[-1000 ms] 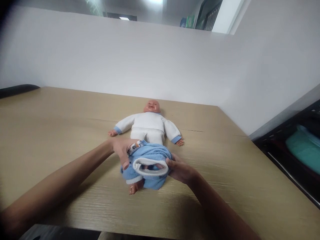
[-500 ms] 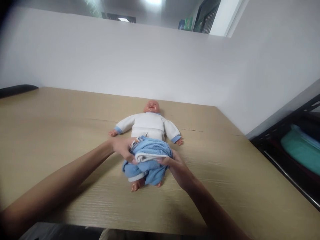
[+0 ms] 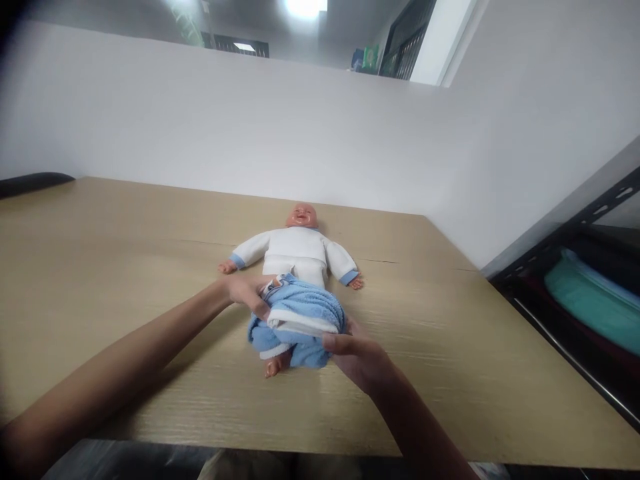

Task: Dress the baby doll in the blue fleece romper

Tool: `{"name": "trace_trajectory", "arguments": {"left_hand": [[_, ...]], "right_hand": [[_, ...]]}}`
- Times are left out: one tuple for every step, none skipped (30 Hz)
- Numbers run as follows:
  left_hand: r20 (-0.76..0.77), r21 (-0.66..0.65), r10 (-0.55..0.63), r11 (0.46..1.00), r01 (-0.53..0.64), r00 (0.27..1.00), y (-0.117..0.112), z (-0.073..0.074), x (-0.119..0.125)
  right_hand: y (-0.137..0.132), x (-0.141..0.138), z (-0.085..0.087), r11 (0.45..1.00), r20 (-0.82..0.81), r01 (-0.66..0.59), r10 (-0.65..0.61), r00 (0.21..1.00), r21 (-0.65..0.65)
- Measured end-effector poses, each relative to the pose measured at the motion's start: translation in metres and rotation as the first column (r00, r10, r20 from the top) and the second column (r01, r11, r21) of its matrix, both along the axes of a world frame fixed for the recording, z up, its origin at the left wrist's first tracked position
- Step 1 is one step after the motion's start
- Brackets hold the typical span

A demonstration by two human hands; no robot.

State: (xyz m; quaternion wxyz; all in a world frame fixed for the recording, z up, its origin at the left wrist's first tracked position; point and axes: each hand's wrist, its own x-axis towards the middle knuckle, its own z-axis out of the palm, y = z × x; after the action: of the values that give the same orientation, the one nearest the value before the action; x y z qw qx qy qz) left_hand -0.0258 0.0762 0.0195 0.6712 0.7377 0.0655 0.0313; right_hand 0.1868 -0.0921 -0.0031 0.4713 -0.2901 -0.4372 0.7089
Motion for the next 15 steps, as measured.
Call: {"name": "trace_trajectory", "arguments": {"left_hand": [[0.004,-0.026,-0.036,0.999,0.036,0.999,0.000,-0.001,0.000],[0.012,-0.056,-0.073,0.996,0.074,0.997,0.000,-0.002,0.001],[0.021,-0.083,-0.106,0.991,0.107,0.994,0.000,-0.004,0.002],[0.034,-0.098,-0.126,0.987,0.129,0.991,-0.001,-0.005,0.003],[0.043,-0.098,-0.130,0.986,0.134,0.991,-0.001,-0.006,0.004],[0.047,-0.085,-0.117,0.989,0.121,0.992,-0.003,-0.006,0.006],[0.050,-0.061,-0.091,0.994,0.094,0.995,-0.004,-0.006,0.008],[0.046,-0.030,-0.062,0.998,0.064,0.997,-0.007,-0.005,0.009],[0.037,0.002,-0.025,1.000,0.025,0.999,-0.010,-0.002,0.011],[0.026,0.035,0.011,0.999,-0.012,1.000,-0.014,0.002,0.012],[0.012,0.071,0.038,0.997,-0.039,0.999,-0.018,0.006,0.013],[-0.005,0.110,0.055,0.992,-0.054,0.998,-0.022,0.010,0.015],[-0.024,0.156,0.073,0.985,-0.069,0.997,-0.026,0.015,0.016],[-0.042,0.208,0.099,0.974,-0.088,0.994,-0.030,0.019,0.017],[-0.059,0.266,0.129,0.958,-0.109,0.990,-0.034,0.022,0.018]], "right_hand": [[-0.001,-0.002,0.002,1.000,-0.007,-0.004,0.004,1.000,0.007],[-0.002,-0.004,0.003,1.000,-0.014,-0.005,0.006,1.000,0.016],[-0.003,-0.007,0.005,1.000,-0.013,-0.003,0.004,1.000,0.021],[-0.003,-0.009,0.006,1.000,-0.004,0.009,-0.009,1.000,0.020],[-0.003,-0.010,0.006,0.999,0.016,0.037,-0.038,0.999,0.014],[-0.003,-0.011,0.005,0.996,0.049,0.088,-0.088,0.995,0.004],[-0.003,-0.011,0.003,0.986,0.098,0.168,-0.167,0.981,-0.002],[-0.003,-0.011,0.000,0.964,0.168,0.267,-0.264,0.950,0.005],[-0.004,-0.010,-0.003,0.927,0.250,0.374,-0.370,0.895,0.034],[-0.006,-0.009,-0.005,0.880,0.333,0.468,-0.468,0.819,0.086],[-0.008,-0.010,-0.007,0.833,0.410,0.535,-0.541,0.734,0.143],[-0.013,-0.011,-0.008,0.796,0.475,0.574,-0.587,0.656,0.191],[-0.018,-0.014,-0.008,0.774,0.523,0.595,-0.607,0.598,0.217],[-0.025,-0.018,-0.008,0.765,0.556,0.605,-0.608,0.567,0.220],[-0.032,-0.024,-0.007,0.762,0.575,0.614,-0.602,0.554,0.206]]}}
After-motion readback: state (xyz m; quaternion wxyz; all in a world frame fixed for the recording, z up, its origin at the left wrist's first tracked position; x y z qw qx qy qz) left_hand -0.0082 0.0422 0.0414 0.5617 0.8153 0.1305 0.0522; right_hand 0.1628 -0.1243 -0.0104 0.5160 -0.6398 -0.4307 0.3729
